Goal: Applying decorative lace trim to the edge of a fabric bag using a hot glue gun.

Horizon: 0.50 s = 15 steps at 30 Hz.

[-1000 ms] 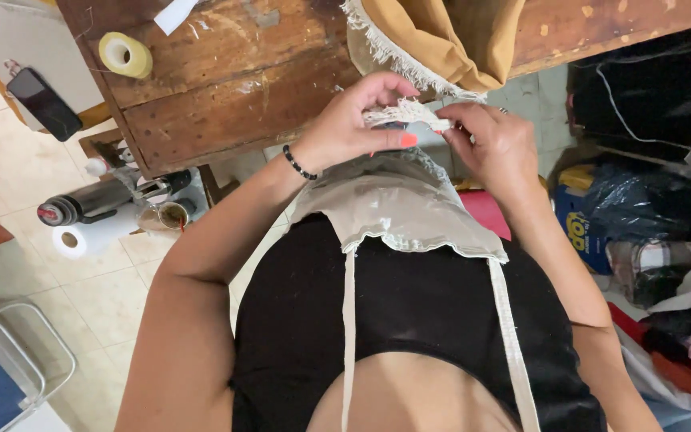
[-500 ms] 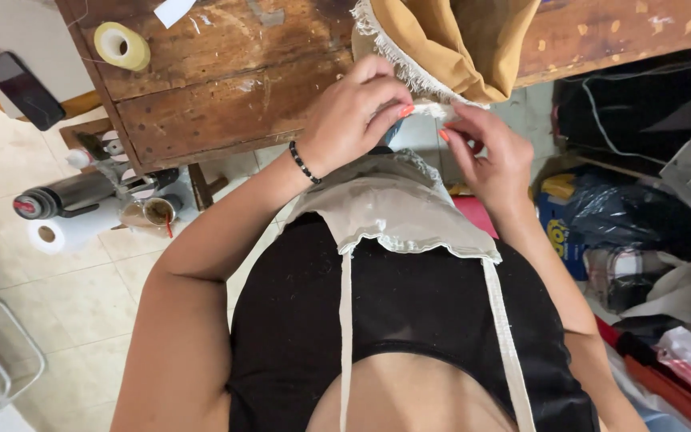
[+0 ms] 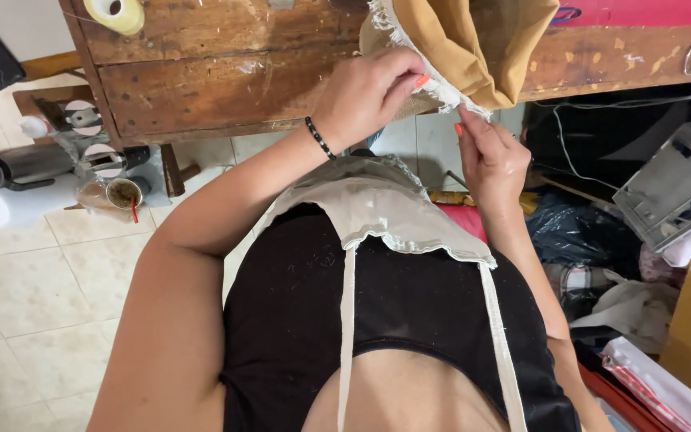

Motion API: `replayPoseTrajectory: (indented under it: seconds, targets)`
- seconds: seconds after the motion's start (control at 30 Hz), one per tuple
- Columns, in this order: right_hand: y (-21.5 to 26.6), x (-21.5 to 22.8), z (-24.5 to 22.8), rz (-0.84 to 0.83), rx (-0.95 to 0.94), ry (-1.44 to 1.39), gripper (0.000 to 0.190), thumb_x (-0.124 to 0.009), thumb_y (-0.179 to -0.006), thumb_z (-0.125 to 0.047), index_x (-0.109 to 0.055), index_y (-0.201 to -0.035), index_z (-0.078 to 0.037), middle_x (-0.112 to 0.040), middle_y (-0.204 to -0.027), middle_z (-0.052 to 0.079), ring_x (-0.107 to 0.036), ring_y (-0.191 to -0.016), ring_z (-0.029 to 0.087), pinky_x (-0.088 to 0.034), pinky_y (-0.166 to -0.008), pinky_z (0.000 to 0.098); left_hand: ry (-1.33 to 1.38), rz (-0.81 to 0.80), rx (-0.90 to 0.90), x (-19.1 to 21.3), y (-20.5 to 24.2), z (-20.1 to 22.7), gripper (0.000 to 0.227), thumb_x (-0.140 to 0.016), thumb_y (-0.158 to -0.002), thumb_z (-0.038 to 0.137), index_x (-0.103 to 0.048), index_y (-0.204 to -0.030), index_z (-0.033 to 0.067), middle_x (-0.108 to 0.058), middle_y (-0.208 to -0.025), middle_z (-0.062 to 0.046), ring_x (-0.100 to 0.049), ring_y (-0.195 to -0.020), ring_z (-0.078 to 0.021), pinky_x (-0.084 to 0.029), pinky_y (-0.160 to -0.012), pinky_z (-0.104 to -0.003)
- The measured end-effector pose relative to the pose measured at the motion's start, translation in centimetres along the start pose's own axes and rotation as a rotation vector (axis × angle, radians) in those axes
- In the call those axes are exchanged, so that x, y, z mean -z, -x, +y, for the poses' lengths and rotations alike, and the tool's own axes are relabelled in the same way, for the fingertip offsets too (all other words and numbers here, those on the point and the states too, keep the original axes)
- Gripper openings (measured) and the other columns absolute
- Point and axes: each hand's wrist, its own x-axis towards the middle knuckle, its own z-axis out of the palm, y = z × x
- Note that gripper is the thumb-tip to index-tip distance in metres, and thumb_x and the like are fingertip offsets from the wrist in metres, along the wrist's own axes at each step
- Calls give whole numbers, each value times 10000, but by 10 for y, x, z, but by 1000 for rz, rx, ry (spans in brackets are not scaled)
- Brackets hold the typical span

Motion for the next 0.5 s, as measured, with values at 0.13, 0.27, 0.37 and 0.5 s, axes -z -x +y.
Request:
replayPoseTrajectory:
  seconds: [0.13, 0.27, 0.37, 0.5]
  targets:
    - [-3, -1, -2, 2, -4, 29, 343, -744, -1056, 51, -681, -1381, -38, -749, -1085, 201, -746, -925, 292, -590, -849, 342, 215, -1, 125, -15, 16, -34, 158, -702, -1006, 204, -633, -1068, 76, -753, -977, -39, -774, -931, -217, -637, -767, -325]
    - [-3, -2, 3, -10, 7, 1, 329, -741, -1053, 64, -691, -1367, -24, -744, -1057, 183, -713, -854, 257, -575, -798, 323, 153, -85, 415, -25, 59, -71, 155, -681, -986, 176, -622, -1091, 77, -707, -989, -55, -689, -826, -143, -611, -707, -221]
    - [-7, -2, 5, -26, 36, 27, 290, -714, -1077, 31, -693, -1362, -17, -719, -973, 162, -638, -770, 259, -550, -758, 346, -48, -201, 485, -18, 91, -79, 57, -647, -1020, 135, -667, -1045, 89, -725, -946, -48, -695, -749, -121, -611, -639, -216]
    - [-8, -6, 6, 50, 26, -66, 276, -753, -996, 37, -777, -1262, -31, -728, -865, 201, -723, -694, 361, -583, -597, 424, -32, -80, 453, -37, 101, -68, 149, -764, -897, 261, -689, -1024, 235, -745, -910, 4, -745, -887, -282, -600, -774, -424]
